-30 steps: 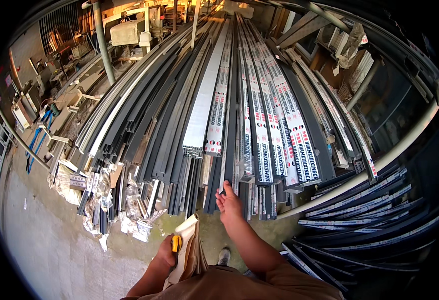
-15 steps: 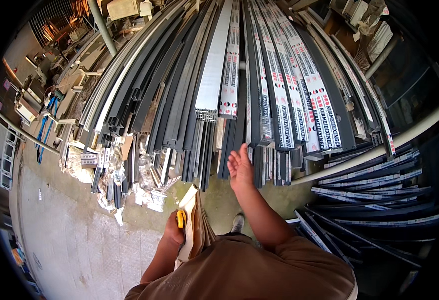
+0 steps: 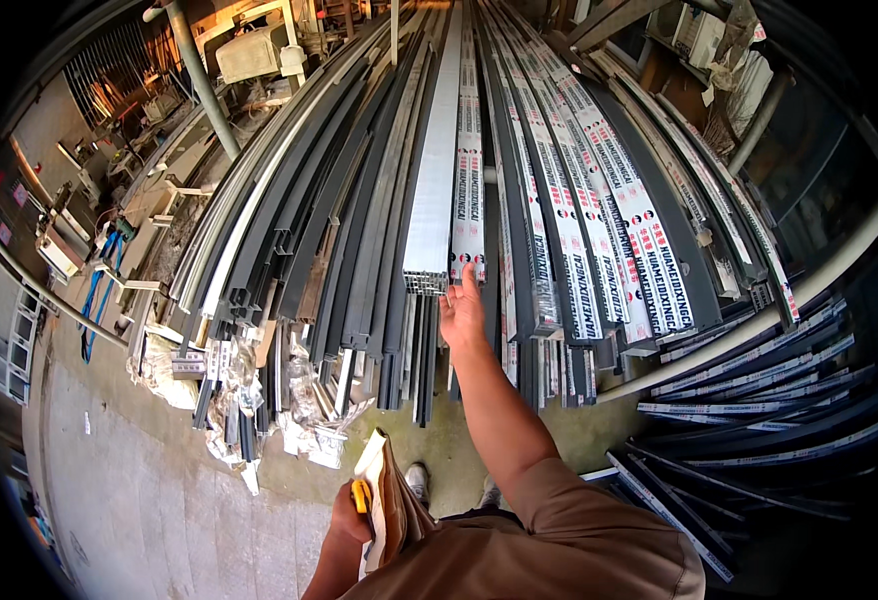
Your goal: The person reviews a notepad, touches and handles metal profiles in a storage rack, and extends a tape measure to measure the lengths of the metal profiles.
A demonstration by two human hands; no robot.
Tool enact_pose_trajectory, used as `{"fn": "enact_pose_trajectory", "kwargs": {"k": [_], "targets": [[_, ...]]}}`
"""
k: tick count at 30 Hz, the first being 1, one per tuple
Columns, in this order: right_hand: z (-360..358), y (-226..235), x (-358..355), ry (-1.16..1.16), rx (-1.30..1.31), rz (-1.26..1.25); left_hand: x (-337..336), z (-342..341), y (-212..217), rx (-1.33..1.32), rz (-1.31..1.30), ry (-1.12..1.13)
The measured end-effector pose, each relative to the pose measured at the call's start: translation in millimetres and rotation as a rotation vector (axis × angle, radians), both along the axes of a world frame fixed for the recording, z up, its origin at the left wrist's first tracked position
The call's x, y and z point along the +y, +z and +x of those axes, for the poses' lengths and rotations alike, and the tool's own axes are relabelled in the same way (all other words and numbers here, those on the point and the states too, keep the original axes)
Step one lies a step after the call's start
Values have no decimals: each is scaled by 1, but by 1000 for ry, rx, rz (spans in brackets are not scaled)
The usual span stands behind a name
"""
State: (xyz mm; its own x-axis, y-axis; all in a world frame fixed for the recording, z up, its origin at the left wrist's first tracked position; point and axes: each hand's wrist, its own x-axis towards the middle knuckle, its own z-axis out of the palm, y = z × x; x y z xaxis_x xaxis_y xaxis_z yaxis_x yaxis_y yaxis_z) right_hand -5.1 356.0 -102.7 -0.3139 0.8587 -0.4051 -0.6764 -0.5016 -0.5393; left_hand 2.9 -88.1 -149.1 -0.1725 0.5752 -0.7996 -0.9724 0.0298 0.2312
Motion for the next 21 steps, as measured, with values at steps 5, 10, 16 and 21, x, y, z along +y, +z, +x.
{"fn": "enact_pose_trajectory", "kwargs": {"k": [5,10,16,21], "targets": [[2,0,12,-59,-7,35,-25,-6,-27,13,6,9],[48,-6,-28,-76,20,-44,-22,-11,-37,-45,49,-8],[80,-6,-86,-12,100,-46,3,-9,-48,-58,39,-140],[56,0,-83,-20,48,-94,14,-1,-55,-34,48,-166]]}}
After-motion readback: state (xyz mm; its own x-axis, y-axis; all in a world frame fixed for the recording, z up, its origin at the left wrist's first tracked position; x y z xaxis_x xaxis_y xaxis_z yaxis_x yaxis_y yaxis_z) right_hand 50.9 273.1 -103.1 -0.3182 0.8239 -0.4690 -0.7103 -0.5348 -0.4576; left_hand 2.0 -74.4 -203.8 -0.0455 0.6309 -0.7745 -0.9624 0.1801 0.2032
